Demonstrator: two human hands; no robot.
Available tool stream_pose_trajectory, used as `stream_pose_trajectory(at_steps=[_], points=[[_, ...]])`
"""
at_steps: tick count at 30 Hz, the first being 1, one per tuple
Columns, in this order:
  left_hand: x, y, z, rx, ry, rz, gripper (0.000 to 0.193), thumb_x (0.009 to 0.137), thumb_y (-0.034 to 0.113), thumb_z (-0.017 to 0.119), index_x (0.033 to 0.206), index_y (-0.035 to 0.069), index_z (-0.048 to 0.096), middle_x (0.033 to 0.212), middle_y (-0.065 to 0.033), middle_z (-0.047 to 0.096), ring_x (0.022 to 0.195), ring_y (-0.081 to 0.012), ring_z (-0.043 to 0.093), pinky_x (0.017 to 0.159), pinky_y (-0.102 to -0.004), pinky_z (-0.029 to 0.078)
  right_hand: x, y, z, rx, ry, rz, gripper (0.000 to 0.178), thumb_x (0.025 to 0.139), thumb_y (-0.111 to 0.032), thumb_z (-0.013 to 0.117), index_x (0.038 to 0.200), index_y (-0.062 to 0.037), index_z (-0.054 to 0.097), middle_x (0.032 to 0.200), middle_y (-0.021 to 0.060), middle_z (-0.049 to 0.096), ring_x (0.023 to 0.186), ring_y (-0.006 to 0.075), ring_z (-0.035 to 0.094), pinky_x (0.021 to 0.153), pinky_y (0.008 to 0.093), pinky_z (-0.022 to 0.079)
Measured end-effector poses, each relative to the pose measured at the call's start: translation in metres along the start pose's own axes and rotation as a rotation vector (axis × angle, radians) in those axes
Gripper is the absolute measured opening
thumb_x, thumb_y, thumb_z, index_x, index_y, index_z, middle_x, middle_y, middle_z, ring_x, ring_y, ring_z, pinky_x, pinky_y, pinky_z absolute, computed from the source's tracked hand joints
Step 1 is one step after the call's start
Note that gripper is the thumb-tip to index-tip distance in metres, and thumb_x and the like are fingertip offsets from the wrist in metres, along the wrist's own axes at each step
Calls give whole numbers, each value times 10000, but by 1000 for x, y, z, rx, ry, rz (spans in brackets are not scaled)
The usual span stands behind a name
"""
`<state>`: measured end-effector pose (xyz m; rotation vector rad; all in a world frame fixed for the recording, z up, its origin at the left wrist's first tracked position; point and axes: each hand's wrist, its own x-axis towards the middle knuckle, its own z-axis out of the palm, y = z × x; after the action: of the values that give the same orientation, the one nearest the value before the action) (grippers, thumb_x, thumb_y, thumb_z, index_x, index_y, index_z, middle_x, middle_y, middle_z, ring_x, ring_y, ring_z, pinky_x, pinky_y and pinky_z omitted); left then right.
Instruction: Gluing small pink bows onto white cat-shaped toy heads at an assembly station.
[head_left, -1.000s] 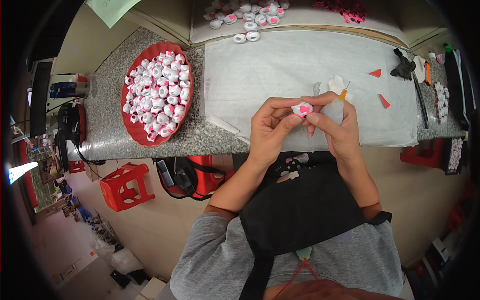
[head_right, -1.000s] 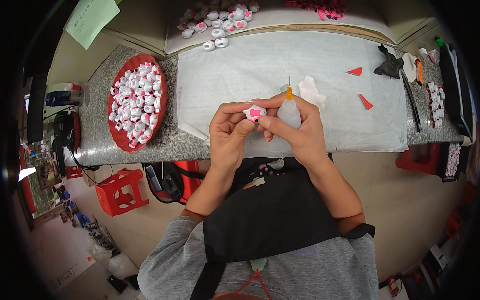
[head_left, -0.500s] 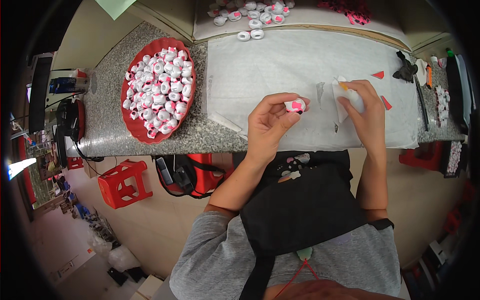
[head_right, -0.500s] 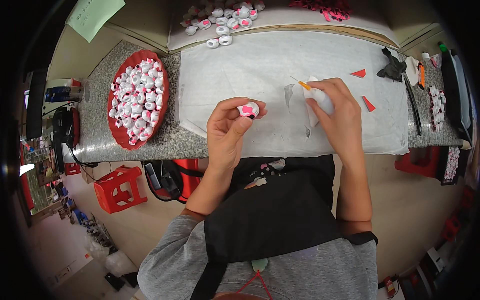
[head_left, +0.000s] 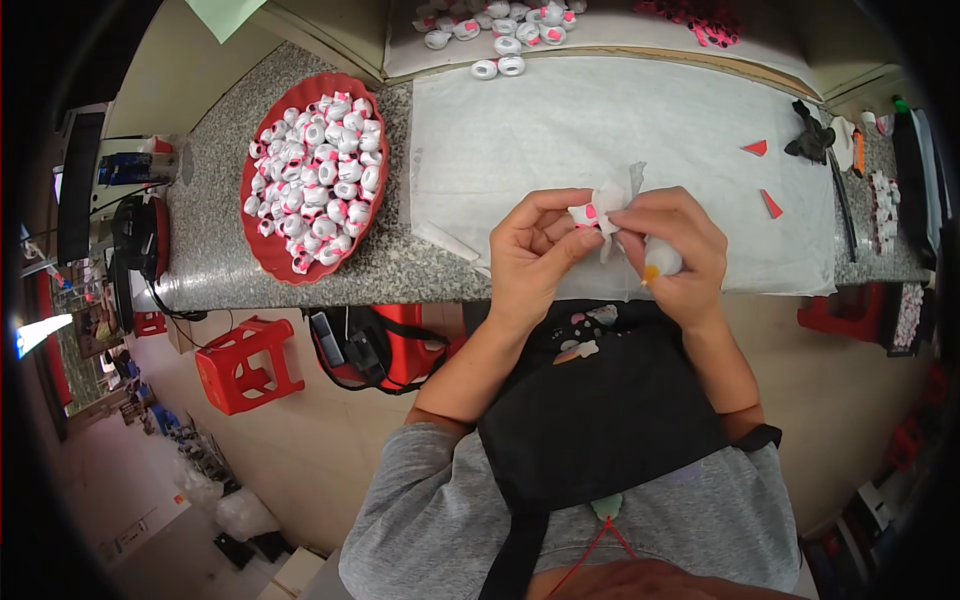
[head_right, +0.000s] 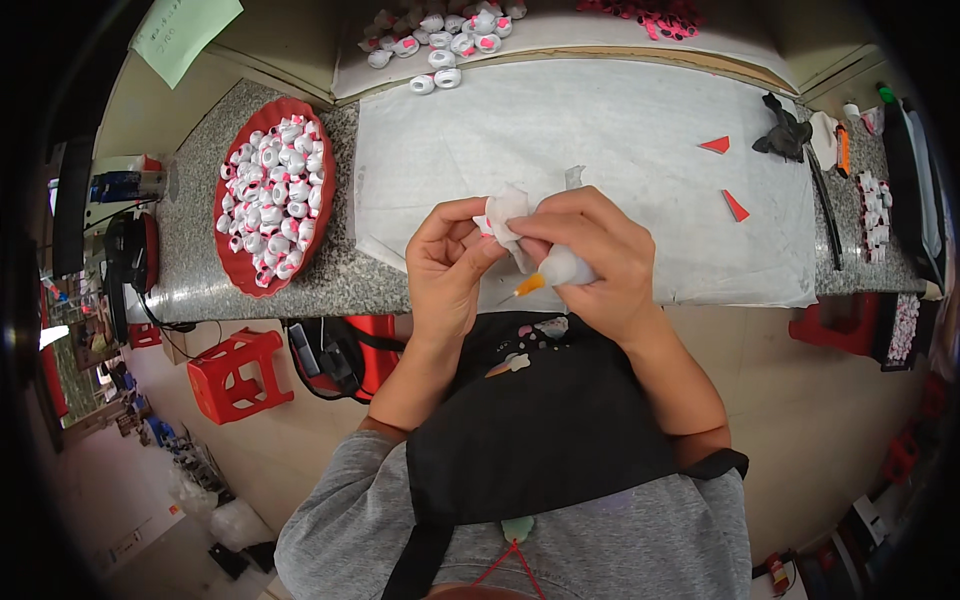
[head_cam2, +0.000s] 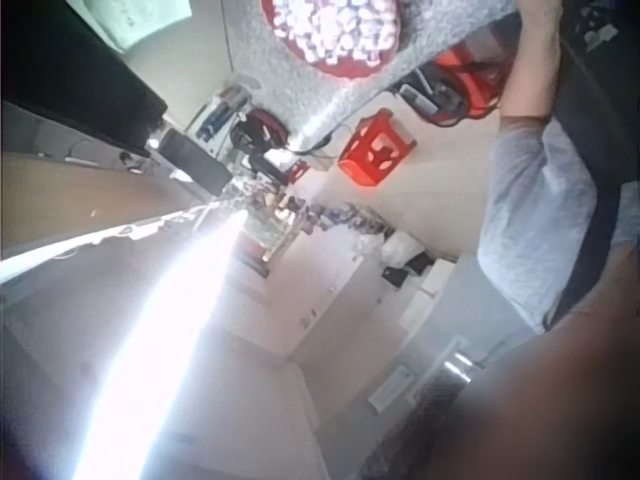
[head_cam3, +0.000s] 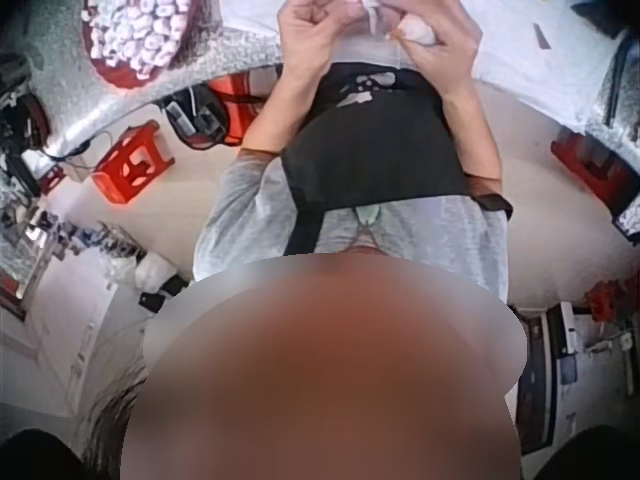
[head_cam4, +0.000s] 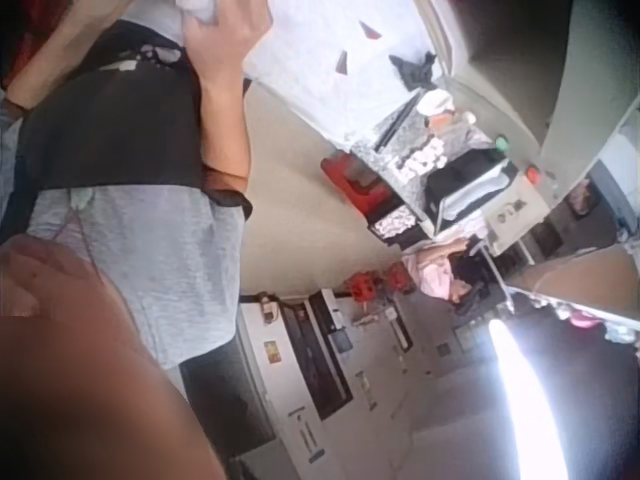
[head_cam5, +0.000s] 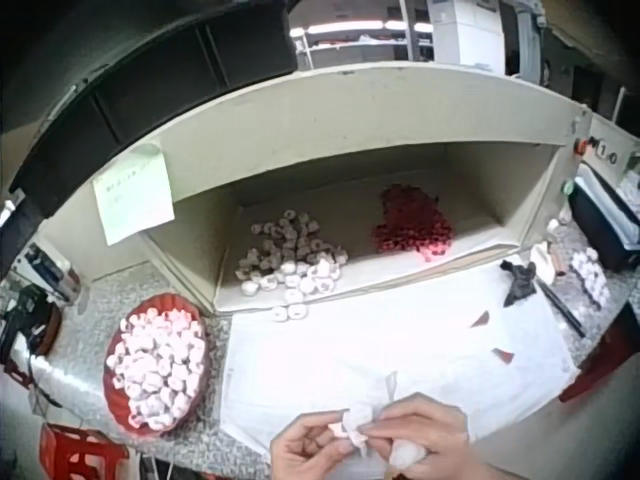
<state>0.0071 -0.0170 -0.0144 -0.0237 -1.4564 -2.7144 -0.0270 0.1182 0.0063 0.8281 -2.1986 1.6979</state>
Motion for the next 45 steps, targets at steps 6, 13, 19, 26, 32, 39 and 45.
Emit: stream_pose_trajectory(at_steps=[6, 13, 19, 26, 32, 39, 45], points=[[1, 3, 2, 32, 0, -64, 254, 716, -68, 518, 963, -55, 459, 866, -101, 545, 788, -108, 533, 685, -196, 430, -2, 8, -3, -242, -4, -296, 236, 543, 104, 567, 754, -3, 574, 694, 84, 526, 564, 164, 513, 458, 219, 402], [4, 2, 3, 108, -23, -72, 255, 719, -62, 514, 970, -48, 468, 888, -81, 535, 798, -94, 512, 699, -199, 419, 6, 7, -19, 125, -89, 109, 169, 571, 115, 519, 715, 29, 541, 692, 100, 517, 613, 161, 491, 539, 220, 375], [2, 0, -4, 201, -33, -48, 275, 702, -64, 514, 973, -27, 487, 930, -77, 517, 826, -115, 501, 715, -221, 409, 9, 2, -7, -38, -224, -64, 295, 497, 43, 512, 781, 1, 582, 698, 79, 504, 541, 137, 473, 463, 213, 365], [4, 1, -5, 401, -130, 79, 247, 702, -31, 516, 947, -4, 508, 924, -73, 516, 852, -128, 489, 731, -251, 390, -1, -5, -2, -259, -132, -246, 275, 502, 64, 514, 765, 8, 572, 694, 89, 497, 561, 158, 483, 477, 218, 370], [3, 24, -18, 444, -57, 132, 227, 694, -19, 555, 918, 2, 521, 910, -66, 515, 830, -109, 482, 716, -221, 379, 2, 0, -27, -17, 66, 181, 112, 674, 62, 498, 775, 22, 526, 714, 64, 502, 682, 134, 466, 652, 215, 353], [20, 111, -92, 971, 490, 526, 173, 700, 42, 572, 866, 3, 545, 786, -42, 560, 655, -88, 507, 584, -202, 402, -9, 30, -66, -305, -23, 387, 119, 693, 26, 530, 811, 19, 518, 765, 40, 511, 718, 112, 468, 698, 195, 343], [53, 153, -126, 1998, 344, 787, 237, 667, 94, 602, 899, 69, 560, 843, -98, 559, 711, -201, 538, 641, -270, 420, -7, 35, -68, -420, 65, 276, 198, 674, 12, 543, 867, 5, 498, 834, 62, 504, 828, 138, 454, 780, 250, 332]])
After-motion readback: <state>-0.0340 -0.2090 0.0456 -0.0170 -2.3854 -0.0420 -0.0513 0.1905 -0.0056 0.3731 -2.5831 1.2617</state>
